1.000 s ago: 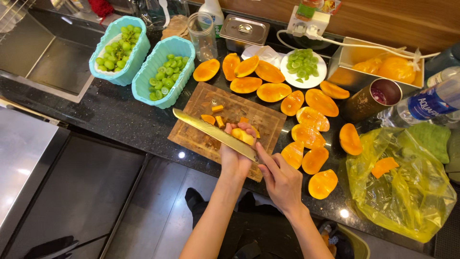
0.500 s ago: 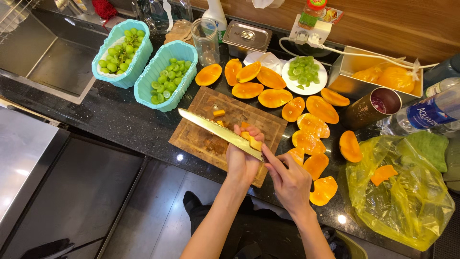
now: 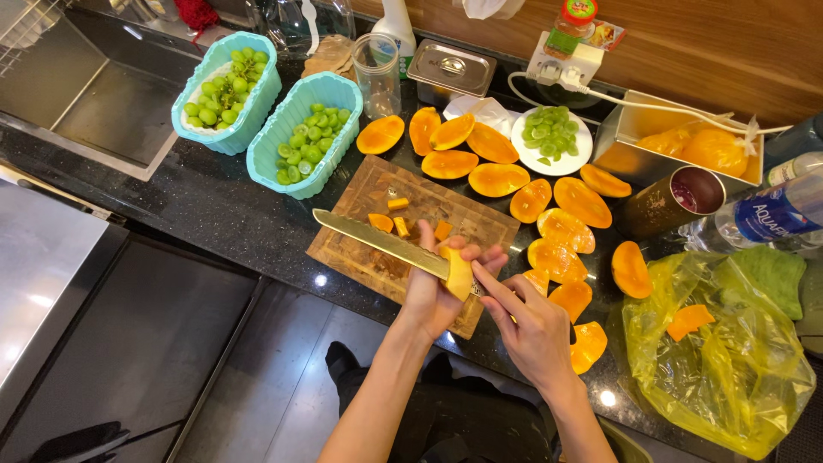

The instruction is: The person peels a mango with a knife, slices it into halves, and cuts the halves into smaller pieces on a wooden cutting board. The person places the cut pieces on the counter and discards the peels into a plastic bag.

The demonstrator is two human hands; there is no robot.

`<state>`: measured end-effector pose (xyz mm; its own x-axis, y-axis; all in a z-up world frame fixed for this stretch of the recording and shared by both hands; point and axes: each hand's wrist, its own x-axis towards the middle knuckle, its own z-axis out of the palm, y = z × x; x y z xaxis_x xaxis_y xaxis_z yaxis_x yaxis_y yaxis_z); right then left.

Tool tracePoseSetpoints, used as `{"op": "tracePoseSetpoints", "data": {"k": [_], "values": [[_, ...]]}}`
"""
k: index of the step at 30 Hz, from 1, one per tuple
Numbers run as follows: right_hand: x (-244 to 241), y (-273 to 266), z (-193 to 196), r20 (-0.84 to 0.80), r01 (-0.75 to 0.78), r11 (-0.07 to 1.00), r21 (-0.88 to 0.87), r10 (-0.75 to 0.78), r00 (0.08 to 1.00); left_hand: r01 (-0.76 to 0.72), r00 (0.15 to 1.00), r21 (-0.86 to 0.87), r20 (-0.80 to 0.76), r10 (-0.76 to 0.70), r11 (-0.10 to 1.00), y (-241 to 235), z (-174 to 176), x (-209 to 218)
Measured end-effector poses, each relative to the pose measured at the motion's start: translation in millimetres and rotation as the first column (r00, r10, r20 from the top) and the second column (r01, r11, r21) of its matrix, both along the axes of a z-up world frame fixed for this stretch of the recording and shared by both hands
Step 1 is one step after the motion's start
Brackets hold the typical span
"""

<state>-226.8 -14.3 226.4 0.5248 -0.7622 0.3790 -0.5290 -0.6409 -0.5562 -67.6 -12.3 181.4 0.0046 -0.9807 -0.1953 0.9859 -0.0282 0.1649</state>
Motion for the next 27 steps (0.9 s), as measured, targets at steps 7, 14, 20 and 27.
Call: {"op": "tracePoseSetpoints", "data": {"k": [7,14,20,27], "values": [[-3,-5,7,-0.076,-0.034,0.995,0.095,0.041,0.996,0.091,0.982,0.037,0.164,-0.096,0.995,10,20,9],[-11,-16,6,0.08,-0.175,0.949,0.262,0.16,0.984,0.227,0.952,-0.038,0.22,-0.214,0.973,18,25,15],[-14,-19,2,0.164,-0.218,0.931,0.294,0.176,0.971,0.265,0.952,-0.17,0.2,-0.23,0.949,20,21,16],[-14,-5,13,-0.107,-0.027,1.0,0.013,0.028,0.994,-0.128,0.87,-0.022,0.477,0.123,0.992,50,-4,-5]]}}
